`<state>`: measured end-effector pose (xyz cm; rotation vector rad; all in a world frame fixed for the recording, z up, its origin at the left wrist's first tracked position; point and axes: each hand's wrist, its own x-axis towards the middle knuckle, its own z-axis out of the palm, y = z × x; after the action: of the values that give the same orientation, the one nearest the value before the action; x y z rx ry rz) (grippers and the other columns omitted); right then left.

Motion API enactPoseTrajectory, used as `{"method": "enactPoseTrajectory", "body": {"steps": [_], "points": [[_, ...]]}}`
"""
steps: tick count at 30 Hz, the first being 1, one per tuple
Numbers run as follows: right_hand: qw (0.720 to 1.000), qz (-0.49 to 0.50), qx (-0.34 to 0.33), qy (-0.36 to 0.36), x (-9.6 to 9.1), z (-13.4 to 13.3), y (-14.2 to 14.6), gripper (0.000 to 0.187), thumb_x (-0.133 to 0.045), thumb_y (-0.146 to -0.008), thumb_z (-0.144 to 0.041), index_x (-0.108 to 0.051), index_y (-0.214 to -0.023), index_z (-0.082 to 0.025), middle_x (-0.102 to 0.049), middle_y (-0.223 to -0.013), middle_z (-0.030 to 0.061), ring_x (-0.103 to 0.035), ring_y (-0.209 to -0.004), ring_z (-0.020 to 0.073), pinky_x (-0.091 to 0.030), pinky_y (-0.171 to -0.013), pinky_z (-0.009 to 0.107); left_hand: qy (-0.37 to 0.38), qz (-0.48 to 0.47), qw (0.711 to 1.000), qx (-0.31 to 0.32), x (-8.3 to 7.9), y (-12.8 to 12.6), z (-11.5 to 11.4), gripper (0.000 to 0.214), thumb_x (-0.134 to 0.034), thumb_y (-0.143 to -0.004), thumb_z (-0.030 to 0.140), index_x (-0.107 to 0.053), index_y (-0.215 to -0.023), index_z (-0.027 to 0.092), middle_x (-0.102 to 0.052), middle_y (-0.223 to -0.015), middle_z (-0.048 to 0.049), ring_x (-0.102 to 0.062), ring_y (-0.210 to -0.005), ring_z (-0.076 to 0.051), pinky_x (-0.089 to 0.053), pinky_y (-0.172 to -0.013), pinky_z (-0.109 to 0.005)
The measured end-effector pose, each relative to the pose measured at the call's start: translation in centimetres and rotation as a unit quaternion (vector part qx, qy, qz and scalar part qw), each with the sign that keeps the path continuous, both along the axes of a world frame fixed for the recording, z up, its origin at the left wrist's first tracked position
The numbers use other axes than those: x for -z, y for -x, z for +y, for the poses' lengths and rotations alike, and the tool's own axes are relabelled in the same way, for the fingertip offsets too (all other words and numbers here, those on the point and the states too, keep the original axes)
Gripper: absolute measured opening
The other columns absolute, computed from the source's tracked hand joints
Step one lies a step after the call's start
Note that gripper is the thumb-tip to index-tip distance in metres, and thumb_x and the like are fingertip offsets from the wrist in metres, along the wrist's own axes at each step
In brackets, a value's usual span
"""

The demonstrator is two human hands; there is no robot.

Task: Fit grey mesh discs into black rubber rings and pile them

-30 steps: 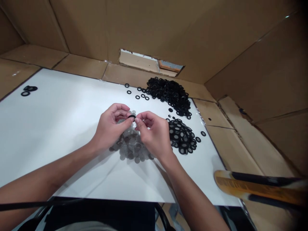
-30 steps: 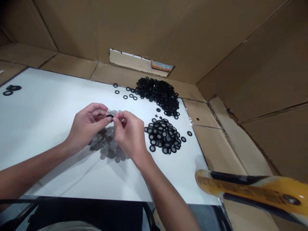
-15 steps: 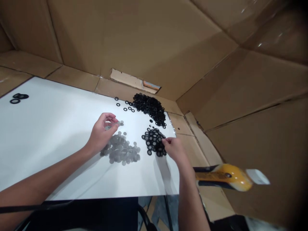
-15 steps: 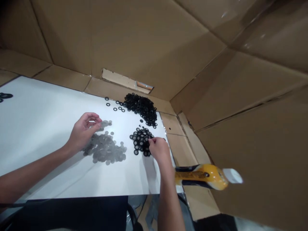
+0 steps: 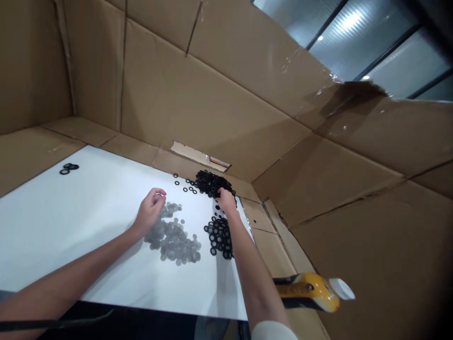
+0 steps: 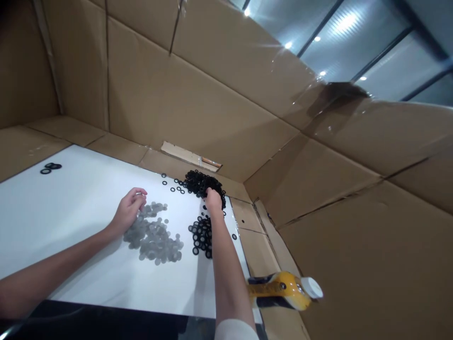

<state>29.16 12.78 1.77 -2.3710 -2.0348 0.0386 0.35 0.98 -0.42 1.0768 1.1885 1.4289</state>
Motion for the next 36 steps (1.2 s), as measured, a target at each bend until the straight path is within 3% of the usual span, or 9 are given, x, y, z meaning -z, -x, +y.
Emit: {"method": "enactPoseTrajectory", "body": {"steps": [6, 11, 19, 23, 27, 30, 32, 34, 36], "points": [[0.998, 0.035, 0.035, -0.025, -0.9, -0.3, -0.9, 0.032, -0.061, -0.097, -0.036, -0.061, -0.123, -0.017, -0.064, -0.121, 0.0092, -0.065, -0.107, 0.0229, -0.054, -0.093, 0.045, 0.014, 0.016, 1.000, 0.002, 0.6, 0.0, 0.3, 0.020, -0.055, -0.076, 0.032, -0.055, -0.093, 0.022, -0.045, -0.057, 0.0073, -0.042, -0.052, -0.012, -0.032, -0.050, -0.023], [0.992, 0.084, 0.065, -0.070, -1.9, -0.8, -0.9, 0.031, -0.054, -0.100, -0.027, -0.061, -0.127, -0.014, -0.066, -0.117, 0.0157, -0.064, -0.111, 0.0248, -0.049, -0.099, 0.043, 0.009, 0.045, 0.999, 0.016, 0.2, -0.3, -0.1, 0.021, -0.057, -0.075, 0.034, -0.054, -0.092, 0.023, -0.046, -0.057, 0.0077, -0.041, -0.052, -0.012, -0.033, -0.052, -0.023], [0.961, 0.251, 0.079, -0.081, -3.3, -1.2, -1.1, 0.029, -0.062, -0.096, -0.034, -0.063, -0.120, -0.016, -0.065, -0.121, 0.0090, -0.066, -0.104, 0.0215, -0.057, -0.088, 0.042, 0.005, 0.067, 0.998, 0.015, 0.4, -0.2, 0.0, 0.016, -0.058, -0.077, 0.030, -0.056, -0.091, 0.022, -0.044, -0.056, 0.0078, -0.040, -0.053, -0.012, -0.032, -0.052, -0.023], [0.925, 0.371, 0.026, -0.078, -3.6, -3.9, 2.3, 0.024, -0.064, -0.090, -0.021, -0.066, -0.110, -0.008, -0.073, -0.098, 0.0118, -0.071, -0.085, 0.0179, -0.058, -0.077, 0.031, -0.008, 0.046, 0.998, 0.032, 0.1, -0.1, 0.0, 0.020, -0.064, -0.078, 0.035, -0.062, -0.093, 0.021, -0.056, -0.068, 0.0035, -0.052, -0.060, -0.013, -0.045, -0.060, -0.025], [0.883, 0.463, -0.059, -0.053, -1.9, -9.4, 9.0, 0.019, -0.073, -0.077, -0.025, -0.072, -0.091, -0.013, -0.075, -0.081, 0.0056, -0.071, -0.073, 0.0175, -0.057, -0.070, 0.027, -0.011, 0.020, 0.989, 0.144, -0.6, -0.3, -0.6, 0.037, -0.072, -0.079, 0.042, -0.070, -0.109, 0.019, -0.069, -0.102, -0.0076, -0.066, -0.080, -0.020, -0.055, -0.077, -0.033], [0.825, 0.551, -0.074, -0.102, -0.7, -12.7, 12.6, 0.018, -0.066, -0.081, -0.031, -0.072, -0.090, -0.017, -0.076, -0.087, 0.0053, -0.071, -0.071, 0.0179, -0.056, -0.068, 0.028, -0.015, 0.040, 0.984, 0.175, -0.6, -0.5, -0.9, 0.030, -0.072, -0.081, 0.043, -0.073, -0.099, 0.019, -0.073, -0.096, -0.0067, -0.069, -0.083, -0.021, -0.055, -0.080, -0.033], [0.801, 0.586, -0.058, -0.104, -0.1, -14.1, 13.2, 0.021, -0.064, -0.083, -0.034, -0.071, -0.094, -0.017, -0.075, -0.090, 0.0060, -0.071, -0.070, 0.0186, -0.056, -0.068, 0.029, -0.019, 0.061, 0.982, 0.175, -0.2, -0.6, -0.9, 0.029, -0.070, -0.083, 0.046, -0.072, -0.091, 0.018, -0.073, -0.090, -0.0047, -0.069, -0.082, -0.021, -0.055, -0.079, -0.032], [0.831, 0.544, -0.053, -0.104, 0.4, -15.2, 12.7, 0.027, -0.060, -0.087, -0.033, -0.069, -0.107, -0.017, -0.075, -0.099, 0.0079, -0.071, -0.079, 0.0208, -0.056, -0.075, 0.033, -0.016, 0.066, 0.984, 0.166, 0.3, -0.6, -0.6, 0.030, -0.069, -0.083, 0.047, -0.071, -0.089, 0.018, -0.073, -0.087, -0.0038, -0.070, -0.081, -0.020, -0.056, -0.079, -0.032], [0.906, 0.403, -0.057, -0.114, 0.9, -16.5, 11.5, 0.034, -0.060, -0.088, -0.026, -0.066, -0.120, -0.018, -0.072, -0.112, 0.0116, -0.068, -0.100, 0.0268, -0.052, -0.089, 0.038, -0.008, 0.056, 0.987, 0.148, 0.9, -0.5, -0.2, 0.030, -0.067, -0.085, 0.047, -0.070, -0.089, 0.017, -0.073, -0.083, -0.0041, -0.069, -0.077, -0.020, -0.056, -0.078, -0.032]]}}
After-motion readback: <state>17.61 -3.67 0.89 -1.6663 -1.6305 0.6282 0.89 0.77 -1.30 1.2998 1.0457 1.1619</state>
